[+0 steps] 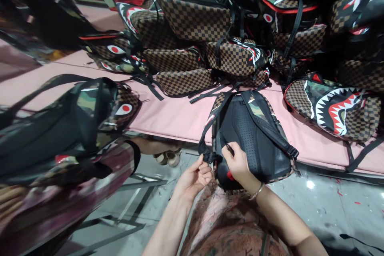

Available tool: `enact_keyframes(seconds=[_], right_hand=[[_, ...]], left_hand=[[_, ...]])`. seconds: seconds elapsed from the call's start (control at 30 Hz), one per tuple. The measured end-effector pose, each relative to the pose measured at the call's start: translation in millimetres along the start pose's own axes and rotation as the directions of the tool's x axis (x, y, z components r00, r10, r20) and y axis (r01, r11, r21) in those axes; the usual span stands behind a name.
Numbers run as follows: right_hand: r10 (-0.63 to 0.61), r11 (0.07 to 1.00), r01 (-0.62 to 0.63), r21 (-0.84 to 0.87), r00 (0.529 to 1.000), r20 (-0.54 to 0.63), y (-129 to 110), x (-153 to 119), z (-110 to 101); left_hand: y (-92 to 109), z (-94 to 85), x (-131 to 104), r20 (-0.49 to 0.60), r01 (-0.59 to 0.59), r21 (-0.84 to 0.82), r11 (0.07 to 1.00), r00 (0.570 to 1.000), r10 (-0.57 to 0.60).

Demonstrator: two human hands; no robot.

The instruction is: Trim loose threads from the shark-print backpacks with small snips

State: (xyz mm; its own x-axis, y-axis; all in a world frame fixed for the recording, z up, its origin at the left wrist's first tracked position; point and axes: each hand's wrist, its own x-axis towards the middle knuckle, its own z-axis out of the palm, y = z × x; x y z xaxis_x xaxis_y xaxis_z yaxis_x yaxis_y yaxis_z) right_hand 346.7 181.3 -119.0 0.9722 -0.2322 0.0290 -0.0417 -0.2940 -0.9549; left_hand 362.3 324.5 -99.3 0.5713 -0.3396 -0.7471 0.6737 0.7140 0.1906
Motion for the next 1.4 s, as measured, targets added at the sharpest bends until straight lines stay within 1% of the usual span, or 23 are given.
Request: enact_keyframes(seconds=[0.1, 0.23, 0.3, 0.37, 0.47, 0.63, 0.83, 1.03, 1.1, 1.2, 1.33, 1.4], right_hand=[[-0.146, 0.958, 0.155, -0.240, 0.988, 0.056, 1.5, -14.3, -12.5], [-0.330, 0.832, 0.376, -0.408, 0.926, 0.180, 11.3, -28.0, -15.1], [-0.369, 0.771, 0.434, -0.467, 0.901, 0.228, 16.3, -29.4, -13.1], [-0.381, 0.726, 0.462, -0.510, 0.887, 0.262, 19.3, -28.6, -10.7], [-0.393, 0.690, 0.485, -0.537, 0.874, 0.285, 20.2, -26.5, -7.9], [-0.412, 0.681, 0.513, -0.523, 0.859, 0.305, 18.2, -25.0, -4.7], [-0.411, 0.690, 0.502, -0.522, 0.865, 0.288, 16.0, -24.4, -1.5], [-0.439, 0.658, 0.521, -0.544, 0.852, 0.285, 16.9, -25.6, -1.1], [-0.456, 0.677, 0.523, -0.517, 0.850, 0.263, 18.8, -25.3, -0.7], [-0.476, 0.734, 0.522, -0.435, 0.852, 0.219, 21.8, -23.6, 0.0], [-0.461, 0.770, 0.514, -0.378, 0.858, 0.227, 20.9, -20.8, 0.6], [-0.438, 0.807, 0.488, -0.334, 0.872, 0.218, 16.9, -20.5, 0.3]], left_hand=[[1.5, 0.4, -0.7, 0.001, 0.041, -0.072, 0.997, 0.999, -0.041], [0.8, 0.7, -1.4, 0.021, 0.064, -0.127, 0.990, 0.998, -0.061], [0.4, 0.8, -1.6, 0.026, 0.061, -0.141, 0.988, 0.998, -0.058], [0.2, 1.5, -2.0, 0.019, 0.061, -0.155, 0.986, 0.998, -0.059], [-0.2, 3.7, -2.9, 0.003, 0.067, -0.175, 0.982, 0.998, -0.067], [-3.1, 6.5, -3.5, -0.020, 0.036, -0.167, 0.985, 0.999, -0.040], [-5.4, 5.6, -2.4, -0.003, 0.031, -0.173, 0.984, 0.999, -0.032], [-5.7, 6.5, -2.8, -0.011, 0.030, -0.175, 0.984, 0.999, -0.033], [-5.8, 6.8, -3.2, -0.012, 0.027, -0.170, 0.985, 0.999, -0.030], [-5.6, 6.9, -4.1, -0.009, 0.027, -0.157, 0.987, 1.000, -0.029], [-5.6, 8.0, -5.6, -0.012, 0.020, -0.144, 0.989, 1.000, -0.022], [-5.3, 8.9, -6.1, -0.012, 0.008, -0.123, 0.992, 1.000, -0.009]])
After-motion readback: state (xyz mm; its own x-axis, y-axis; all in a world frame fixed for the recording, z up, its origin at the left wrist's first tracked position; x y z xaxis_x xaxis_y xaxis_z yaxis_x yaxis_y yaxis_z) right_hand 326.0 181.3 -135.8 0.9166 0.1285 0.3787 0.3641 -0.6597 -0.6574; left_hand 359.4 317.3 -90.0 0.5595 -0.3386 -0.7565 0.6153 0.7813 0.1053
